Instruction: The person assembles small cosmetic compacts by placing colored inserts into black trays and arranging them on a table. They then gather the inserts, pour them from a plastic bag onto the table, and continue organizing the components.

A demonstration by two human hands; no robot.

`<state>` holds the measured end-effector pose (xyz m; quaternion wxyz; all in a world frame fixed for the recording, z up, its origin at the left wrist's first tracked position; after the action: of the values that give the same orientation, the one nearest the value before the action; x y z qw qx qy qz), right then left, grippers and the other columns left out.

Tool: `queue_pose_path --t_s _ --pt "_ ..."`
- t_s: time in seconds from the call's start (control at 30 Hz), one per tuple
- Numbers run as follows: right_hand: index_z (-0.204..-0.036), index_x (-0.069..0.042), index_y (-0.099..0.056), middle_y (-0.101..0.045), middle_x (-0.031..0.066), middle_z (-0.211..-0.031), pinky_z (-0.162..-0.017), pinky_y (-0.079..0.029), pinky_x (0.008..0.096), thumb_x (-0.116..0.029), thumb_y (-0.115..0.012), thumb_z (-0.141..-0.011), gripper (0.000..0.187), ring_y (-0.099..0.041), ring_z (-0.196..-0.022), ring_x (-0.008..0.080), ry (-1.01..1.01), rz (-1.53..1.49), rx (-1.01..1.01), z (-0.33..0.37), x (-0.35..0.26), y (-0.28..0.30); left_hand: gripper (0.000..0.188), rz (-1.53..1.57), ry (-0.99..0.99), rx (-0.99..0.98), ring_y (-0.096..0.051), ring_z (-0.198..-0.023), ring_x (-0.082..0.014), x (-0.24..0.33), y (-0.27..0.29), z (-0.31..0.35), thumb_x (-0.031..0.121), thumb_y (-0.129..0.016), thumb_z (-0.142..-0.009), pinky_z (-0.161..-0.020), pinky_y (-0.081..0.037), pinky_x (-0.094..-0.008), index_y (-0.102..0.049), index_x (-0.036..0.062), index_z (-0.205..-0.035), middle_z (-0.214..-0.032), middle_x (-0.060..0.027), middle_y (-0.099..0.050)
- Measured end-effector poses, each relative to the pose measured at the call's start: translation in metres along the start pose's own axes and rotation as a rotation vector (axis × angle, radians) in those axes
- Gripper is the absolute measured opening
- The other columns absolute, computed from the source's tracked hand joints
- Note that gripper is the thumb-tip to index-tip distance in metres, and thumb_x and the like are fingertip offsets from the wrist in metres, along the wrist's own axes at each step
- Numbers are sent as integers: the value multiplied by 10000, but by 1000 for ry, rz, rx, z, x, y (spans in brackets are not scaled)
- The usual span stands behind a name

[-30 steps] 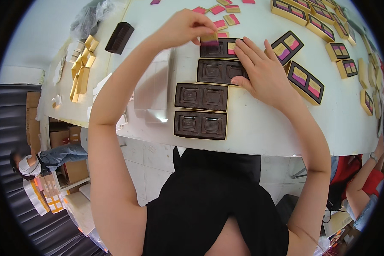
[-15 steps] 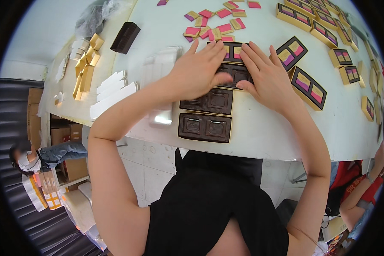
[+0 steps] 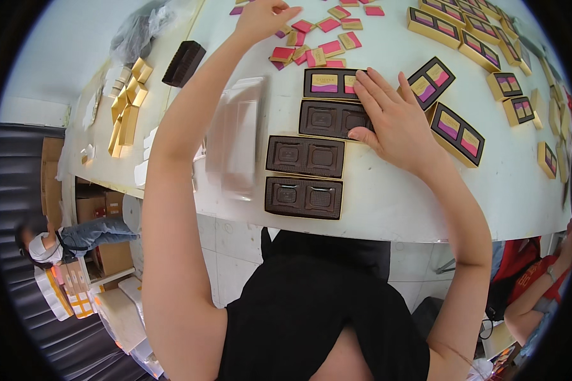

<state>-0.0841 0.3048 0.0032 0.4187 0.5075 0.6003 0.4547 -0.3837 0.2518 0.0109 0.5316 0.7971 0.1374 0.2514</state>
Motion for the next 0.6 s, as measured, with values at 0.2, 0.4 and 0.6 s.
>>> queue_pose_path --t_s 0.2,0.4,0.6 --pt "-1387 7 -409 -393 134 -1468 -1144 -205 533 -479 -522 -921 683 -288 -1410 273 14 7 24 0 -4 1 423 -151 -85 -228 -673 -773 -231 29 -33 -7 321 -676 -806 -724 -523 -336 -664 96 -1165 -941 -108 -706" --pt "-1393 -4 -389 -411 142 -1453 -1118 -278 506 -434 -577 -906 677 -358 -1369 290 -2 -34 145 4 2 6 328 739 292 -236 -690 -852 -215 70 5 39 143 -632 -891 -756 -553 -285 -612 7 -1188 -1037 -148 -692" --pt "-1247 -59 -534 -552 141 -1246 -832 -510 379 -175 -745 -789 518 -591 -1037 309 -75 -550 572 6 16 67 257 1508 509 -422 -691 -936 -280 153 0 112 73 -624 -900 -844 -579 -352 -613 -76 -1109 -1055 -194 -675"
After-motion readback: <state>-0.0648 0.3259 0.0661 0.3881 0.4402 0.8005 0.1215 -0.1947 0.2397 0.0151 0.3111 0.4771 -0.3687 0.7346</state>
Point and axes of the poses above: each hand's wrist, its own z-axis away from the middle knuckle, its own y-axis out of the back of the hand, x = y × z, the point moved 9 cm from there along -z, towards the middle knuckle
